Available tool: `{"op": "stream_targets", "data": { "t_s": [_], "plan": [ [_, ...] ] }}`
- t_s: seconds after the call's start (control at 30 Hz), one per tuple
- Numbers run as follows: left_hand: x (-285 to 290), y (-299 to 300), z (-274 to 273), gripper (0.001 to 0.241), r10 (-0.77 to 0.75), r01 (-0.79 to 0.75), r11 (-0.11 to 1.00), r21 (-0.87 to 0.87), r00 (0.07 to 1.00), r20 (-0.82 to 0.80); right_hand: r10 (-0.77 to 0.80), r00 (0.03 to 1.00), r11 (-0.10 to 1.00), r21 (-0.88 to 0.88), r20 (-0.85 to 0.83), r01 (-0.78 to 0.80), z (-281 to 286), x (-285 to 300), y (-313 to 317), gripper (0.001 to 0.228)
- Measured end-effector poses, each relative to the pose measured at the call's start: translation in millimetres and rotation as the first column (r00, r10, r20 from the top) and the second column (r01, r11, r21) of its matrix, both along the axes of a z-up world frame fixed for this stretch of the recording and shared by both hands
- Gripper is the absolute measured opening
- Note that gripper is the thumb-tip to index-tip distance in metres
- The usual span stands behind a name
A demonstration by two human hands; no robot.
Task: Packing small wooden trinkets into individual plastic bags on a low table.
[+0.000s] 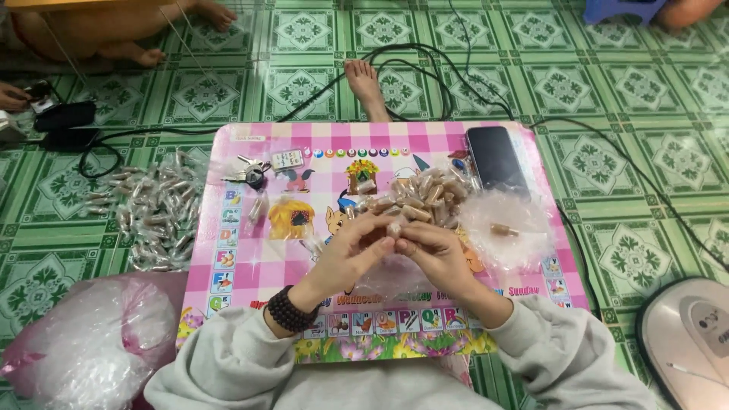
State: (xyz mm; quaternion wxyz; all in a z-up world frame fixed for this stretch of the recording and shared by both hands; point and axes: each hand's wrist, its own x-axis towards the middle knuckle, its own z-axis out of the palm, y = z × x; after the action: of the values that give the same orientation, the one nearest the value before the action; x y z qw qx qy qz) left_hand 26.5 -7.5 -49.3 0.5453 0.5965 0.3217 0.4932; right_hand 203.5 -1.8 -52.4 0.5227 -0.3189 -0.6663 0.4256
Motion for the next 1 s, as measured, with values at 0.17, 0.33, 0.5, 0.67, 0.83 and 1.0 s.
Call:
{"op": "stream_targets", "data": {
  "t_s": [0.17, 0.33, 0.5, 0.67, 0.83, 1.0],
  "plan": [
    [-1.4, 2.6, -2.5, 0.031, 0.113, -0.111, 0.991, 0.081, 0.993, -0.02, 0.051, 0.996, 0.998, -0.028, -0.071, -0.054, 9.6, -5.0, -0.4, 0.01],
    [-0.2, 2.2, -3.5, 0.031, 0.136, -0.132, 0.988, 0.081, 0.99, -0.047, 0.003, 0.999, 0.999, 0.043, -0.046, -0.001, -1.1, -8.2, -3.5, 0.034],
    [3.8, -0.2, -6.4, 0.034, 0.162, -0.163, 0.986, -0.026, 0.986, -0.047, -0.147, 0.979, 0.98, 0.152, 0.14, 0.126, -5.0, -3.4, -2.9, 0.036],
    [3.4, 1.9, -10.6, 0.027, 0.187, -0.189, 0.981, -0.046, 0.981, -0.056, -0.153, 0.969, 0.983, 0.133, 0.192, 0.129, -0.1, -4.4, -5.9, 0.034],
    [4.3, 2.8, -13.7, 0.028, 0.179, -0.181, 0.983, -0.036, 0.983, -0.051, -0.099, 0.985, 0.99, 0.114, 0.144, 0.083, -5.0, -0.4, -5.8, 0.04],
    [3.6, 1.8, 0.3, 0.015, 0.09, -0.086, 0.987, -0.136, 0.995, 0.029, -0.032, 0.994, 0.988, 0.151, 0.101, 0.017, 17.7, -6.2, -10.8, 0.031]
  ]
}}
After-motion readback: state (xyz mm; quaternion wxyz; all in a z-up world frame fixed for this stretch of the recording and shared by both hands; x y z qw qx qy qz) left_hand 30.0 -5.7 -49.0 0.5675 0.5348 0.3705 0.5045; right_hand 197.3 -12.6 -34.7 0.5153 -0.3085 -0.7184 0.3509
